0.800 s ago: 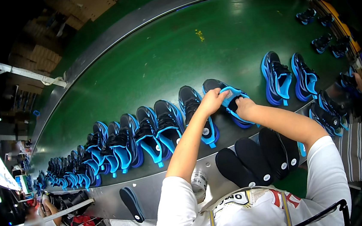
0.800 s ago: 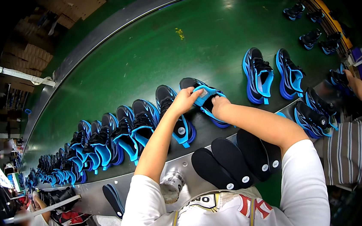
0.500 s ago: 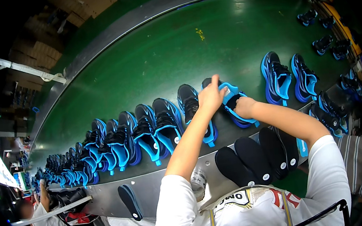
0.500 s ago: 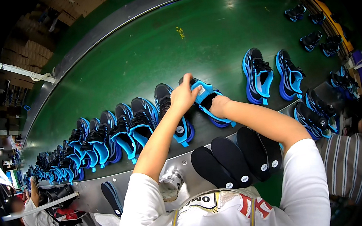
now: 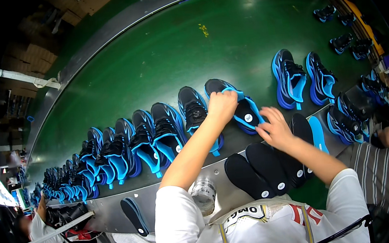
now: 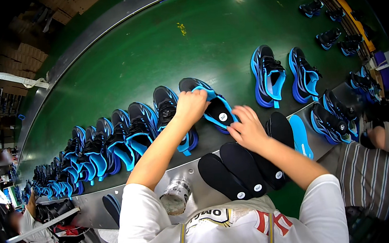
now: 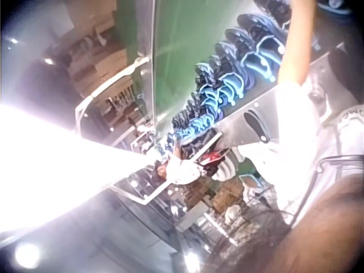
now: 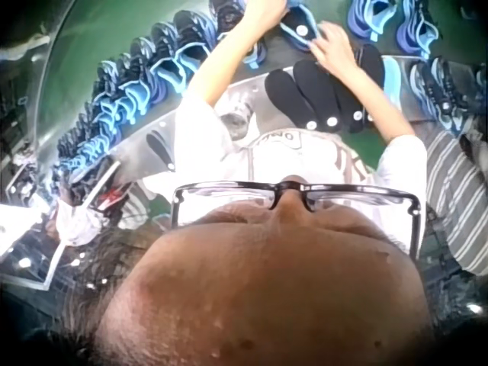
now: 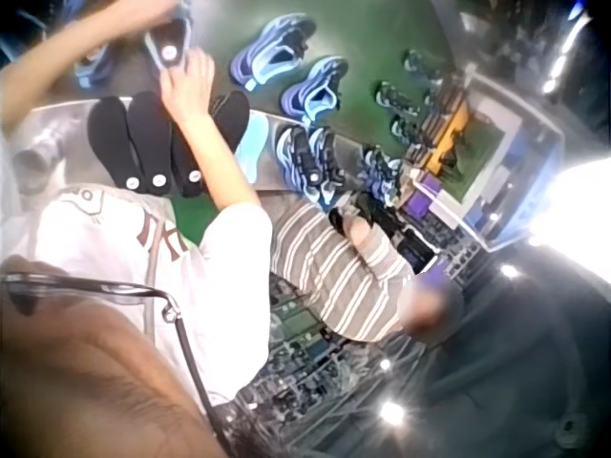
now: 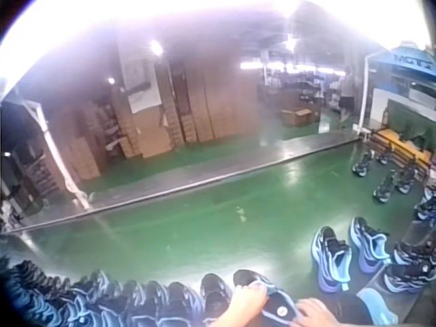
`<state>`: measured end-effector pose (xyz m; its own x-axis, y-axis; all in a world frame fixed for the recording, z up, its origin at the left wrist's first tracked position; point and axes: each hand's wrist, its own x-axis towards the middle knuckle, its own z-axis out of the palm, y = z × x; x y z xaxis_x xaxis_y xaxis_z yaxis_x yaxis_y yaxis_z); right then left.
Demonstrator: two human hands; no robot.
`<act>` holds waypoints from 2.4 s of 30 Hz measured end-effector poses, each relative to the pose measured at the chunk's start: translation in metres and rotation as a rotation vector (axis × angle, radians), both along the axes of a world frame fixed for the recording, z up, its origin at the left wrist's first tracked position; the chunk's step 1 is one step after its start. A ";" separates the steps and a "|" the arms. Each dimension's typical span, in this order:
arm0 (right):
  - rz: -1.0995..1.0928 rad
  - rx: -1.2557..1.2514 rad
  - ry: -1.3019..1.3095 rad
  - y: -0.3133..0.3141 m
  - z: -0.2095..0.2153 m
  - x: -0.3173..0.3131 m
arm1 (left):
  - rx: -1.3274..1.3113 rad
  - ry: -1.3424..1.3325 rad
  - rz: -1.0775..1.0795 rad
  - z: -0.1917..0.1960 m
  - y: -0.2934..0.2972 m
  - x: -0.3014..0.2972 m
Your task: The person inserts insoles into shoes on an assembly line, picks up stacks of insoles, and places completed shoes into a plastic bag before putting them onto a rack.
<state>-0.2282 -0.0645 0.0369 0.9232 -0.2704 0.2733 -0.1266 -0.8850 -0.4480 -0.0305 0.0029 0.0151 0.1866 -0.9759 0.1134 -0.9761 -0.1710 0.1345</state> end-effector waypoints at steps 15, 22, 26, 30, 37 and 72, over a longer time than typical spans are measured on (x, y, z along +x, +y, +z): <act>-0.213 0.191 0.016 0.018 -0.007 -0.016 | 0.039 -0.288 0.001 -0.002 -0.004 -0.007; 0.088 0.041 0.223 0.082 0.009 -0.054 | 0.207 -0.182 -0.097 -0.008 -0.025 -0.005; 0.137 -0.051 0.771 0.120 -0.003 -0.089 | 0.148 0.279 0.006 0.013 -0.018 0.010; 0.156 -0.225 0.850 0.132 -0.004 -0.095 | -0.256 1.169 0.397 0.021 -0.006 0.023; 0.180 -0.282 0.942 0.127 -0.012 -0.088 | -0.366 1.548 0.518 0.056 -0.021 0.038; -0.087 -0.222 0.175 -0.095 0.053 -0.058 | 0.112 0.758 0.262 0.014 -0.122 -0.038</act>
<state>-0.2863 -0.1591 0.0896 0.9375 -0.3019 0.1728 -0.2645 -0.9413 -0.2095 -0.0684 -0.1190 0.0295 0.3972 -0.8880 -0.2318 -0.5527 -0.4331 0.7121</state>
